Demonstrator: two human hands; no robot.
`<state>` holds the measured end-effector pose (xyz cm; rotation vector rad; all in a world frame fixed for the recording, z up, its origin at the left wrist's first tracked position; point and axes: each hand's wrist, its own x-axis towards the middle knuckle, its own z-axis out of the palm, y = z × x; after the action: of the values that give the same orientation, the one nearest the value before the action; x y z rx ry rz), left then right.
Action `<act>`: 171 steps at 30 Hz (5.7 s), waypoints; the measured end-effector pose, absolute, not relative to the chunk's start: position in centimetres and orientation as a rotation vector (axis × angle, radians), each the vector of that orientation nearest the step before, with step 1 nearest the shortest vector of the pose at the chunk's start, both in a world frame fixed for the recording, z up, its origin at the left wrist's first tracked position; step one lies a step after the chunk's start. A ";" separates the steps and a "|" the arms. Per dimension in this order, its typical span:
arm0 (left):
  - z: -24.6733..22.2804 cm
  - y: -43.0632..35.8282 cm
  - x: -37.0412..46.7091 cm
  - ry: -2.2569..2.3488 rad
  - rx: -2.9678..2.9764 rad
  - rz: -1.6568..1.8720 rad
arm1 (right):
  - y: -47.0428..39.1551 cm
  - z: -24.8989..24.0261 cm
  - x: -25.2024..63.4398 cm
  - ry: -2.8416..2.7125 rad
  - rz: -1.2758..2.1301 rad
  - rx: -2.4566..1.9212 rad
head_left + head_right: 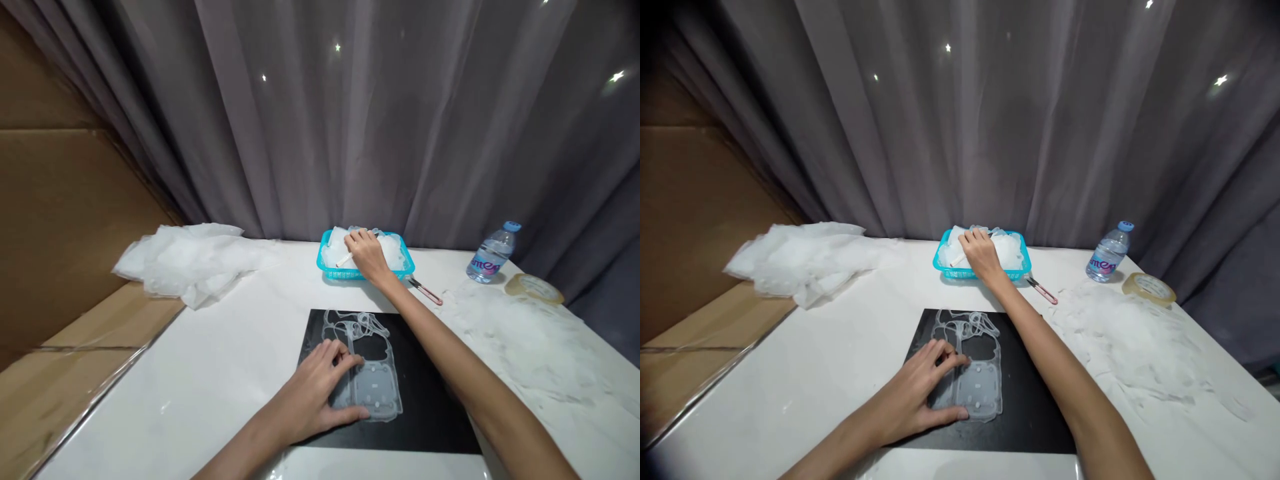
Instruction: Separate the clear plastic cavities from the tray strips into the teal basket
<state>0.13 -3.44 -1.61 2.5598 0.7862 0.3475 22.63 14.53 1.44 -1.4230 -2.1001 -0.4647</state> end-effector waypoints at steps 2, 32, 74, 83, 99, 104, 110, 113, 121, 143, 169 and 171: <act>-1.5 -3.7 0.1 0.797 2.578 0.354 | 14.2 1.5 22.0 -2.083 -0.406 -1.379; -0.9 -2.9 0.1 0.556 2.462 0.289 | -9.4 -2.7 26.1 -2.072 0.981 -0.962; -1.1 -2.0 0.0 0.490 2.309 0.313 | -12.3 -4.5 25.9 -2.545 0.226 -0.950; -1.3 -2.0 0.3 0.517 2.222 0.327 | -11.7 -5.6 25.4 -2.458 0.143 -0.946; -1.3 -7.0 2.2 0.939 1.398 0.347 | -11.7 -3.9 23.9 -2.298 -0.015 -1.057; -2.0 -7.1 2.8 0.903 1.277 0.507 | -12.3 -3.9 22.9 -2.280 0.008 -1.073; -1.9 -7.8 2.5 1.081 1.400 0.593 | -10.0 -2.9 24.6 -2.016 0.312 -1.207; -1.9 -7.4 2.3 1.126 1.424 0.525 | -4.9 -0.4 29.7 -1.546 0.239 -1.450; -1.1 -5.9 1.1 1.064 1.555 0.279 | -1.1 4.4 31.5 -1.811 0.970 -1.154; -1.5 -3.6 1.7 0.897 1.417 0.845 | -4.6 1.1 25.4 -2.237 0.753 -1.033; 1.0 -1.7 1.2 0.964 1.394 1.045 | -5.4 0.5 24.5 -2.178 0.263 -1.040; 0.7 -2.2 1.4 0.918 1.359 1.020 | -5.2 1.1 24.5 -2.074 0.302 -1.078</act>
<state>1.42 -2.16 0.73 1.3588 0.9177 1.0201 24.54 -5.23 1.06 -1.0777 -2.0736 0.3020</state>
